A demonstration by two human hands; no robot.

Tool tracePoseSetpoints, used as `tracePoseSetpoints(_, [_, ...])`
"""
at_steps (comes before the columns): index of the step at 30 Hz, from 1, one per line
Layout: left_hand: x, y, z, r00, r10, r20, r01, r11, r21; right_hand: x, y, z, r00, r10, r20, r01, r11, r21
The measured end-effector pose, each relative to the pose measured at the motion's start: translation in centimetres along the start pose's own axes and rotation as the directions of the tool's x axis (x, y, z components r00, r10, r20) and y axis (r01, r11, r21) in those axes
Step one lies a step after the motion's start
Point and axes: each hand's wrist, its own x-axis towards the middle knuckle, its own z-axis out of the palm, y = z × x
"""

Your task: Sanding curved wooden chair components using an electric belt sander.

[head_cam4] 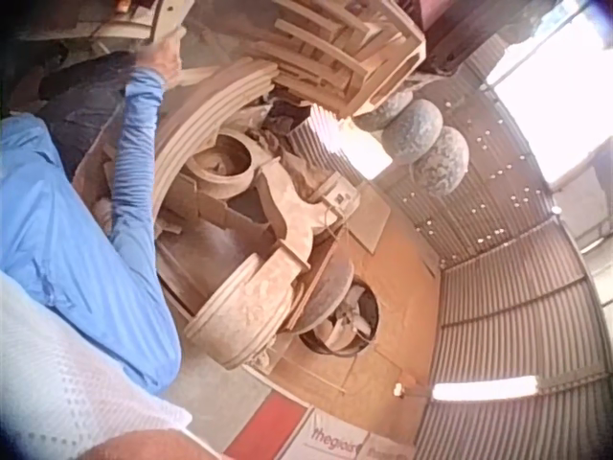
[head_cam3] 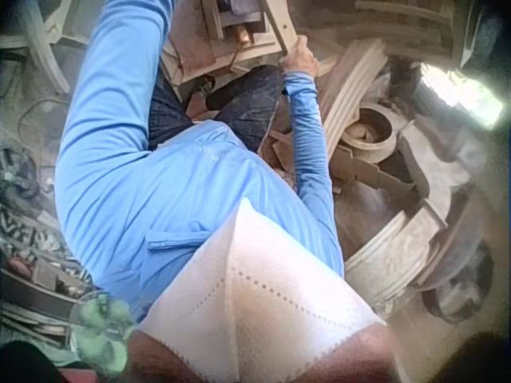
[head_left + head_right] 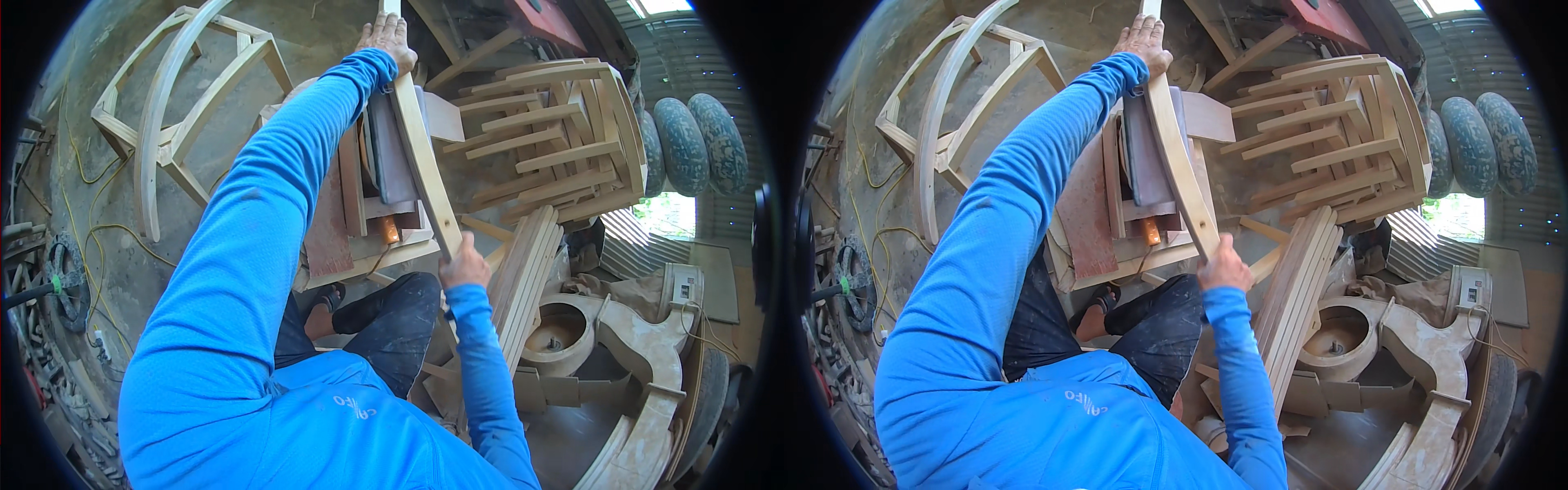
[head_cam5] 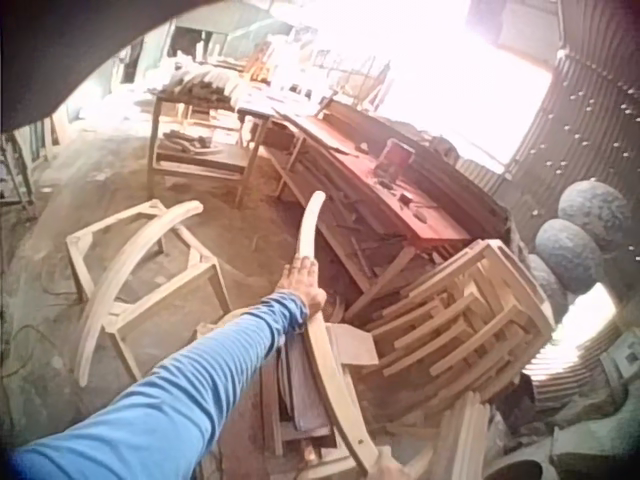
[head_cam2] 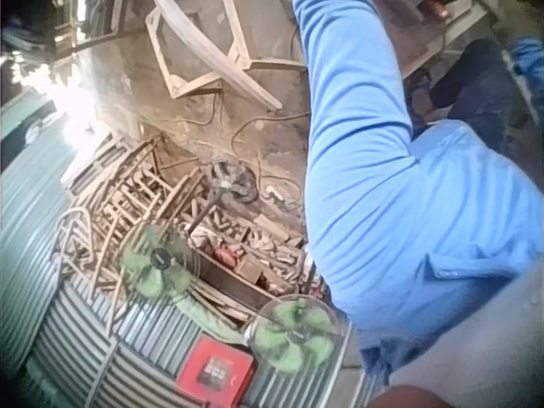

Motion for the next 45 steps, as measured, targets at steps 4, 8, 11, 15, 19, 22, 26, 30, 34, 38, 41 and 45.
tracePoseSetpoints(4, [-0.3,-1.0,-0.8,1.0,-0.021,0.012,0.021,1.0,0.019,1.8,-2.0,-0.4,0.996,-0.047,-0.076,0.05,0.998,0.031])
tracePoseSetpoints(8, [-5.4,0.5,-1.6,0.999,0.0,0.046,-0.005,0.993,0.122,-1.8,1.0,1.0,0.99,-0.096,-0.104,0.105,0.99,0.09])
tracePoseSetpoints(11, [-13.3,4.2,-1.9,0.999,0.002,0.048,-0.013,0.974,0.226,-7.6,6.0,2.3,0.995,-0.087,-0.048,0.093,0.988,0.127])
tracePoseSetpoints(15, [-26.2,10.9,-4.5,0.985,0.056,0.162,-0.088,0.976,0.199,-18.6,14.9,4.6,0.995,-0.093,0.02,0.088,0.978,0.191])
tracePoseSetpoints(19, [-37.8,14.6,-6.2,0.966,0.225,0.129,-0.207,0.968,-0.144,-30.3,21.0,5.3,0.993,-0.036,0.11,0.014,0.981,0.194])
tracePoseSetpoints(22, [-43.2,15.1,-5.9,0.999,0.037,-0.013,-0.038,0.846,-0.531,-36.0,23.7,6.3,0.999,0.002,-0.033,0.007,0.956,0.292])
tracePoseSetpoints(26, [-41.4,15.2,-7.3,0.903,-0.133,0.409,0.407,-0.04,-0.912,-35.5,20.4,4.1,0.97,-0.097,-0.221,0.163,0.938,0.305])
tracePoseSetpoints(30, [-36.1,19.6,-16.6,0.978,-0.091,0.186,0.175,-0.117,-0.978,-30.9,16.5,4.5,0.954,-0.048,-0.295,0.195,0.847,0.494])
tracePoseSetpoints(34, [-30.4,22.8,-25.0,0.986,0.072,-0.152,-0.156,0.048,-0.987,-24.9,9.2,-0.9,0.864,-0.152,-0.48,0.412,0.762,0.5])
tracePoseSetpoints(38, [-29.1,25.0,-28.9,0.875,0.375,-0.307,-0.469,0.496,-0.731,-22.9,8.1,-8.8,0.635,-0.253,-0.73,0.607,0.748,0.269])
tracePoseSetpoints(41, [-30.3,23.1,-26.9,0.798,0.528,-0.291,-0.599,0.648,-0.47,-23.1,10.1,-13.5,0.49,-0.194,-0.85,0.628,0.755,0.19])
tracePoseSetpoints(45, [-33.2,20.4,-22.3,0.686,0.714,-0.14,-0.726,0.659,-0.195,-23.8,14.5,-16.1,0.42,-0.134,-0.897,0.472,0.877,0.09])
